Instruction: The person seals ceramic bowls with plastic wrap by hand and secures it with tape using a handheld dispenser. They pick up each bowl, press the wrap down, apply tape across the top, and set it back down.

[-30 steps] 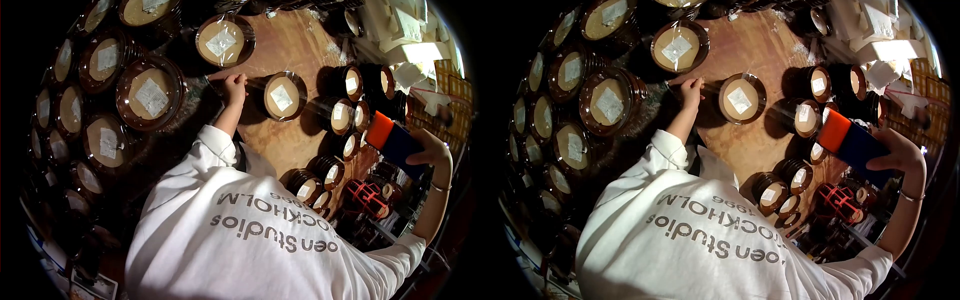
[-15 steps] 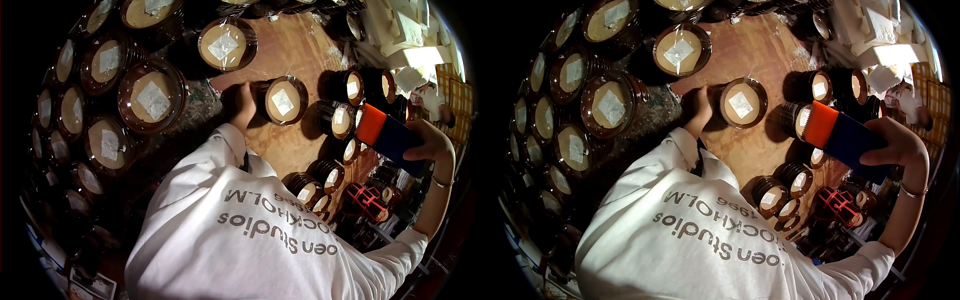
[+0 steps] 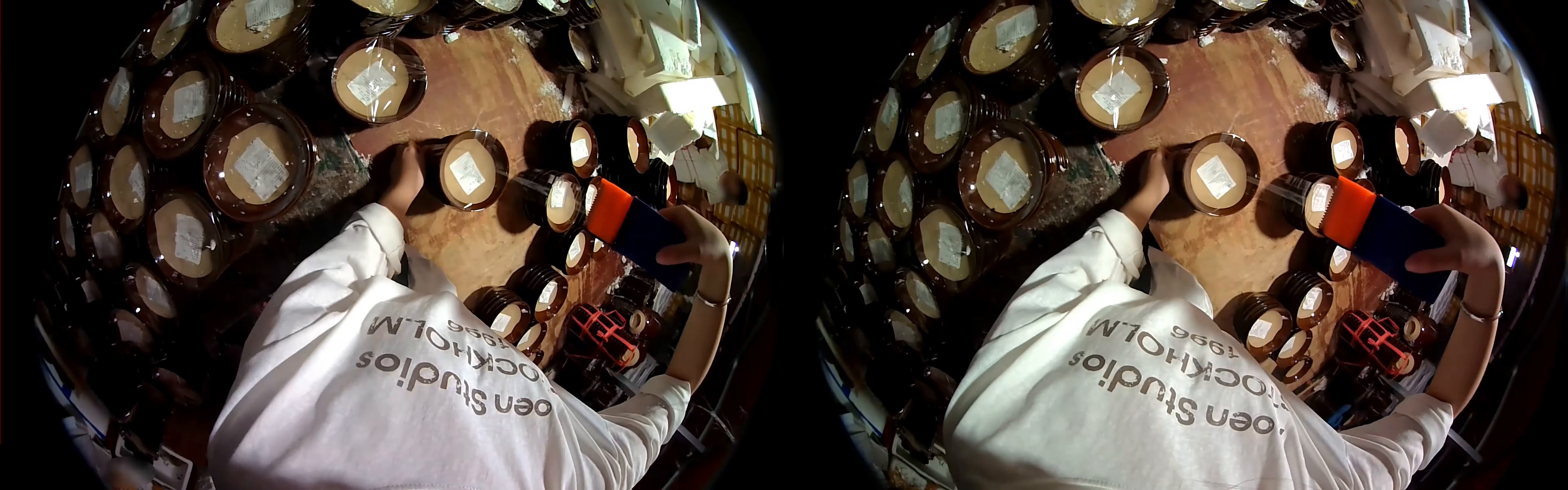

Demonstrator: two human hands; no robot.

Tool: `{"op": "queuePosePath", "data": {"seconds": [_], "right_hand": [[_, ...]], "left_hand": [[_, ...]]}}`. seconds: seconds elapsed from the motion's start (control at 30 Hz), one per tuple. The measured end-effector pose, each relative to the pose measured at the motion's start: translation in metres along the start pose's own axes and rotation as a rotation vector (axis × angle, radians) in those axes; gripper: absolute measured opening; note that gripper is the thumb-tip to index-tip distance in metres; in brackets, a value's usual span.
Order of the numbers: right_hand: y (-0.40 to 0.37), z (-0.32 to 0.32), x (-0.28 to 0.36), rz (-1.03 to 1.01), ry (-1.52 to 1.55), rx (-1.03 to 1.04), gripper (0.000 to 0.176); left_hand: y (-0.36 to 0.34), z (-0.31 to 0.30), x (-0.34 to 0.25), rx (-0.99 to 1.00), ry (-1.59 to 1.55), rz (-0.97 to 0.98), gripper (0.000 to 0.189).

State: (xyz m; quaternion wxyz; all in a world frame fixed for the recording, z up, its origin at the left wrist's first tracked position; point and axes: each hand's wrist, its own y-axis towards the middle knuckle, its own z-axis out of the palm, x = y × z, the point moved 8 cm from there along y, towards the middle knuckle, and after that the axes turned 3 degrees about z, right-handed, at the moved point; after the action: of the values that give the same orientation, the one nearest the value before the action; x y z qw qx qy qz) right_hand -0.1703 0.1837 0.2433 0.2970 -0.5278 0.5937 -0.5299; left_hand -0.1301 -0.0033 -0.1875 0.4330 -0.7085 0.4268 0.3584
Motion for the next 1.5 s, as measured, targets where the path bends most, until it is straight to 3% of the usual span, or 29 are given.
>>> {"op": "queuePosePath", "data": {"seconds": [0.07,0.1,0.13,0.2,0.27,0.33,0.4,0.47,0.5,0.53,0.6,0.63,0.67,0.73,0.8,0.83,0.87,0.93,0.97,1.0,1.07,1.2,1.23,1.33,1.4,1.5], "right_hand": [[0.000,0.005,-0.005,0.057,-0.006,0.024,0.047],[0.000,0.004,-0.003,0.016,-0.004,0.001,0.046],[0.001,0.004,-0.001,-0.025,0.000,-0.022,0.047],[0.000,0.004,-0.007,-0.021,0.008,-0.011,0.048],[-0.001,0.003,-0.012,-0.012,0.026,-0.015,0.049],[-0.002,0.005,-0.015,-0.012,-0.030,-0.015,0.050],[0.001,0.005,-0.023,-0.052,-0.010,0.006,0.051],[0.005,-0.002,-0.036,-0.046,-0.023,-0.053,0.052],[0.008,-0.006,-0.040,-0.057,-0.014,-0.063,0.052],[0.011,-0.012,-0.048,-0.005,-0.064,-0.110,0.051],[0.015,-0.019,-0.063,0.046,-0.130,-0.261,0.048],[0.022,-0.020,-0.070,0.073,-0.182,-0.255,0.047],[0.029,-0.024,-0.077,0.097,-0.233,-0.257,0.047],[0.041,-0.022,-0.093,0.113,-0.270,-0.236,0.044],[0.047,-0.018,-0.103,0.171,-0.291,-0.278,0.045],[0.052,-0.018,-0.109,0.164,-0.286,-0.309,0.046],[0.058,-0.018,-0.115,0.157,-0.285,-0.337,0.047],[0.071,-0.016,-0.123,0.154,-0.303,-0.382,0.050],[0.077,-0.010,-0.127,0.220,-0.297,-0.300,0.055],[0.082,-0.004,-0.129,0.175,-0.241,-0.302,0.057],[0.101,0.000,-0.146,0.148,-0.284,-0.329,0.057],[0.130,0.015,-0.168,0.131,-0.227,-0.304,0.057],[0.138,0.017,-0.169,0.028,-0.181,-0.335,0.058],[0.157,0.026,-0.181,0.092,-0.190,-0.323,0.055],[0.156,0.028,-0.185,0.144,-0.163,-0.303,0.059],[0.154,0.027,-0.186,0.120,-0.123,-0.324,0.065]], "left_hand": [[0.001,0.018,0.056,-0.118,-0.561,-0.388,0.043],[0.002,0.015,0.054,0.026,-0.417,-0.398,0.048],[-0.006,0.007,0.042,0.022,-0.412,-0.393,0.048],[-0.020,-0.017,-0.003,-0.135,-0.060,-0.097,0.046],[-0.014,-0.016,-0.005,-0.157,-0.232,0.022,0.039],[-0.019,-0.016,-0.027,-0.014,-0.331,0.265,0.032],[-0.020,-0.010,-0.022,0.044,-0.305,0.231,0.031],[-0.016,0.002,0.008,0.033,-0.336,0.113,0.037],[-0.014,0.013,0.021,0.235,-0.334,-0.076,0.050],[-0.017,0.002,0.001,0.237,-0.324,-0.066,0.050],[-0.043,-0.009,-0.014,0.263,-0.286,-0.317,0.060],[-0.046,-0.003,-0.015,0.295,-0.363,-0.287,0.067],[-0.022,0.038,0.038,0.301,-0.329,-0.232,0.066],[-0.043,-0.017,-0.032,0.057,-0.419,0.063,0.064],[-0.069,-0.060,-0.122,0.117,-0.104,0.577,0.069],[-0.080,-0.053,-0.147,0.167,0.187,0.782,0.084],[-0.085,-0.048,-0.152,0.183,0.194,0.794,0.084],[-0.104,-0.016,-0.165,0.364,0.571,1.020,0.099],[-0.101,-0.007,-0.158,0.388,0.686,1.022,0.106],[-0.103,-0.005,-0.159,0.401,0.701,1.036,0.106],[-0.101,0.003,-0.152,0.380,1.015,1.016,0.105],[-0.103,0.006,-0.155,0.388,1.036,1.020,0.103],[-0.112,0.006,-0.161,0.367,1.030,1.121,0.102],[-0.133,0.013,-0.173,0.430,0.983,1.311,0.100],[-0.122,0.025,-0.160,0.553,1.122,1.129,0.098],[-0.121,0.032,-0.159,0.526,1.130,1.139,0.096]]}}
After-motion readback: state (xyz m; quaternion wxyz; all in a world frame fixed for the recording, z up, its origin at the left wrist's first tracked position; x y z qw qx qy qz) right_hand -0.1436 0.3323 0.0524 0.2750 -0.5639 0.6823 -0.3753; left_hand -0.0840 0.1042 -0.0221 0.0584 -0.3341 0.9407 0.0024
